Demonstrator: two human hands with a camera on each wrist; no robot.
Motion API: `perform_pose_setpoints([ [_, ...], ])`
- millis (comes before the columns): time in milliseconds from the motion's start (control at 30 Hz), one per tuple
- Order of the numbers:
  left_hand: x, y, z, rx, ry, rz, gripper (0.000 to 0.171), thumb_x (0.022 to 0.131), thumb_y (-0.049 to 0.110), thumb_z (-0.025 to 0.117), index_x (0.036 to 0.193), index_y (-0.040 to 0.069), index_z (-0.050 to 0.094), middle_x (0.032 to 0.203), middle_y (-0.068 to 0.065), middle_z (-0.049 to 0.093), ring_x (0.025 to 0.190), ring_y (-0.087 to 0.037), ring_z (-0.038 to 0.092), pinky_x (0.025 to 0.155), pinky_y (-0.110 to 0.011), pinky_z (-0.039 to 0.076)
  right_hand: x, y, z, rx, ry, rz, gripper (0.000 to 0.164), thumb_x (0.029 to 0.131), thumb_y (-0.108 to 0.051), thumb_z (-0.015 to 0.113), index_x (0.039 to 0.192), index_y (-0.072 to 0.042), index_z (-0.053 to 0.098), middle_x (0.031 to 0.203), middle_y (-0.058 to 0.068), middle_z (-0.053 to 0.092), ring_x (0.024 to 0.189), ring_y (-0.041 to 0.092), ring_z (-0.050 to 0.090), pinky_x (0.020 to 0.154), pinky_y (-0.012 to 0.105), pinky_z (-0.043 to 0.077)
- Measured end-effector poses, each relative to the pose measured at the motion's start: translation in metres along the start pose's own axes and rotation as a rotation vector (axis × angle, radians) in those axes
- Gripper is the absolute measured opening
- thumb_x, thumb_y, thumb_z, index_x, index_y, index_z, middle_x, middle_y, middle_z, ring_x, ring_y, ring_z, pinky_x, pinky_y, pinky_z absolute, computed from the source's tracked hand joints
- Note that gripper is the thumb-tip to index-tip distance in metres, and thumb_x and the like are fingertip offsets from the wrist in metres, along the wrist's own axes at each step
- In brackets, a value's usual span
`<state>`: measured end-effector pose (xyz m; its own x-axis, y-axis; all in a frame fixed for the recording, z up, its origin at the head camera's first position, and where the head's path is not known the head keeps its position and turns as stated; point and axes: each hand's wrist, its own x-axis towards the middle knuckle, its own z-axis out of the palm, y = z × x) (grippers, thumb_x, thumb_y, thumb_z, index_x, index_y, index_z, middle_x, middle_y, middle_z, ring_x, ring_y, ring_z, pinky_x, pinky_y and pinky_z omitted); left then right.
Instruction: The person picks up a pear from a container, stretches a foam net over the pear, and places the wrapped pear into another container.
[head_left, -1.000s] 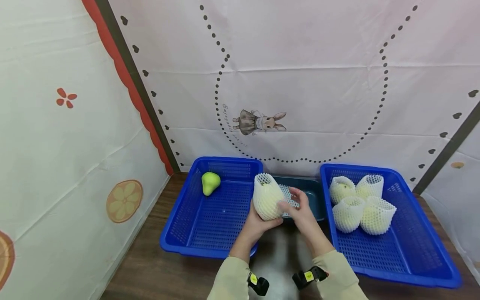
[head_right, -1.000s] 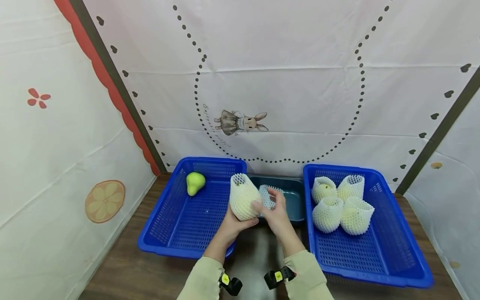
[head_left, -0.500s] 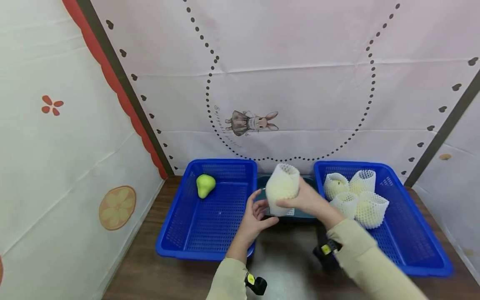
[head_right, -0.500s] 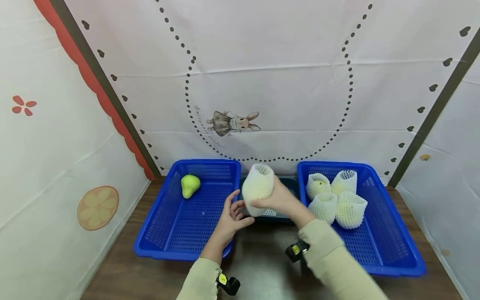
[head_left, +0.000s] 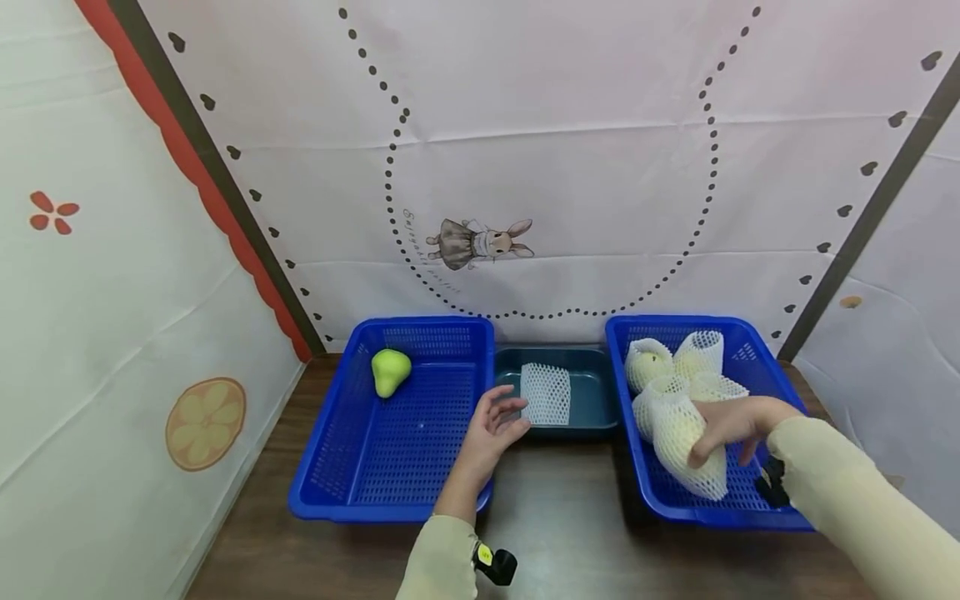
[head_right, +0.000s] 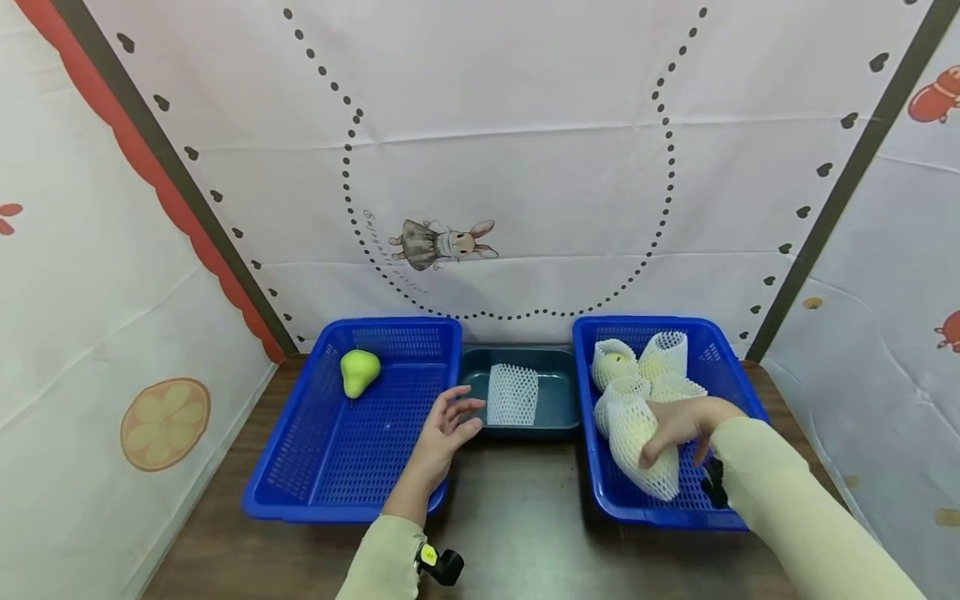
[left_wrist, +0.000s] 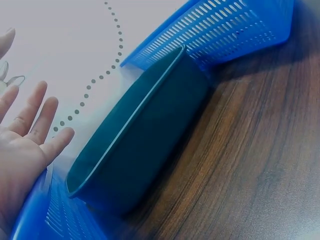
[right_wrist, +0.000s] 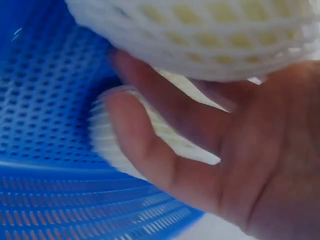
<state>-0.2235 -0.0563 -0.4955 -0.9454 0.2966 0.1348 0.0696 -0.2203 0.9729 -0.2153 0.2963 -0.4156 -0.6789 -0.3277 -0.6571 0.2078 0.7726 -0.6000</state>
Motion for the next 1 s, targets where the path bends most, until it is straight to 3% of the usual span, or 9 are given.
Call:
perform_pose_setpoints([
  [100, 0.003, -0.004, -0.002, -0.017, 0.001, 0.003, 0.054, 0.087, 0.004, 0.062, 0.133, 0.002, 0.034, 0.125, -0.027, 0.048, 0.122, -0.033, 0.042, 0.095, -0.034, 0.041, 0.009, 0.004, 0.005, 0.004, -0.019, 0.129, 0.102, 0.070, -0.022, 0.076, 0.145, -0.003, 0.009, 0.115, 0.025, 0.044, 0.089, 0.036, 0.057, 0.062, 0.050, 0.052],
  [200, 0.006, -0.006, 0.000, -0.017, 0.001, 0.010, 0.049, 0.089, 0.003, 0.058, 0.132, -0.001, 0.035, 0.123, -0.025, 0.050, 0.120, -0.032, 0.044, 0.094, -0.032, 0.041, 0.018, 0.006, 0.009, 0.018, -0.015, 0.179, 0.110, 0.066, -0.020, 0.080, 0.146, -0.002, 0.007, 0.115, 0.029, 0.042, 0.080, 0.034, 0.059, 0.061, 0.049, 0.053],
  [367, 0.010, -0.005, 0.001, 0.002, 0.010, -0.009, 0.048, 0.091, 0.004, 0.057, 0.133, -0.001, 0.035, 0.122, -0.023, 0.052, 0.118, -0.030, 0.046, 0.096, -0.035, 0.040, 0.028, 0.011, 0.010, 0.000, -0.023, 0.144, 0.117, 0.059, -0.007, 0.082, 0.146, 0.000, 0.005, 0.130, 0.036, 0.025, 0.096, 0.037, 0.053, 0.066, 0.047, 0.053],
  [467, 0.013, -0.004, 0.001, 0.004, 0.008, -0.013, 0.047, 0.091, 0.005, 0.057, 0.133, 0.000, 0.035, 0.123, -0.023, 0.052, 0.118, -0.029, 0.046, 0.096, -0.036, 0.040, 0.031, 0.016, 0.004, 0.064, -0.070, 0.104, 0.114, 0.060, 0.002, 0.079, 0.146, 0.000, 0.004, 0.134, 0.033, 0.021, 0.108, 0.038, 0.045, 0.078, 0.046, 0.050],
  [567, 0.016, -0.003, 0.000, 0.013, 0.010, -0.017, 0.047, 0.090, 0.006, 0.059, 0.132, 0.001, 0.038, 0.121, -0.020, 0.054, 0.117, -0.027, 0.047, 0.096, -0.034, 0.040, 0.030, 0.020, -0.003, 0.140, -0.110, 0.094, 0.103, 0.062, 0.007, 0.077, 0.144, -0.004, 0.016, 0.134, 0.028, 0.021, 0.112, 0.037, 0.042, 0.087, 0.047, 0.046],
  [700, 0.021, -0.003, -0.001, 0.029, 0.020, -0.006, 0.045, 0.089, 0.007, 0.061, 0.129, 0.002, 0.041, 0.118, -0.018, 0.056, 0.114, -0.027, 0.050, 0.094, -0.033, 0.041, 0.029, 0.019, -0.011, 0.144, -0.106, 0.089, 0.089, 0.064, 0.008, 0.076, 0.138, -0.006, 0.029, 0.135, 0.030, 0.019, 0.112, 0.038, 0.043, 0.085, 0.047, 0.047],
  [767, 0.023, -0.003, -0.001, 0.034, 0.018, 0.007, 0.045, 0.089, 0.009, 0.062, 0.128, 0.002, 0.041, 0.118, -0.018, 0.057, 0.113, -0.028, 0.050, 0.094, -0.033, 0.041, 0.030, 0.017, -0.013, 0.120, -0.082, 0.102, 0.090, 0.064, 0.010, 0.075, 0.140, -0.001, 0.027, 0.136, 0.034, 0.019, 0.112, 0.040, 0.043, 0.081, 0.048, 0.049],
  [867, 0.026, -0.003, -0.001, 0.035, 0.009, 0.020, 0.046, 0.088, 0.010, 0.063, 0.127, 0.001, 0.042, 0.117, -0.019, 0.056, 0.113, -0.029, 0.050, 0.094, -0.033, 0.041, 0.032, 0.016, -0.016, 0.048, -0.041, 0.158, 0.085, 0.064, 0.015, 0.072, 0.137, 0.006, 0.030, 0.126, 0.035, 0.035, 0.106, 0.041, 0.049, 0.073, 0.050, 0.051],
  [1000, 0.029, -0.001, -0.001, 0.036, 0.008, 0.003, 0.045, 0.088, 0.008, 0.062, 0.128, -0.001, 0.041, 0.118, -0.020, 0.056, 0.112, -0.026, 0.051, 0.094, -0.032, 0.041, 0.035, 0.018, -0.016, -0.078, -0.026, 0.202, 0.059, 0.065, 0.014, 0.070, 0.119, 0.005, 0.048, 0.098, 0.020, 0.058, 0.088, 0.033, 0.058, 0.064, 0.047, 0.053],
])
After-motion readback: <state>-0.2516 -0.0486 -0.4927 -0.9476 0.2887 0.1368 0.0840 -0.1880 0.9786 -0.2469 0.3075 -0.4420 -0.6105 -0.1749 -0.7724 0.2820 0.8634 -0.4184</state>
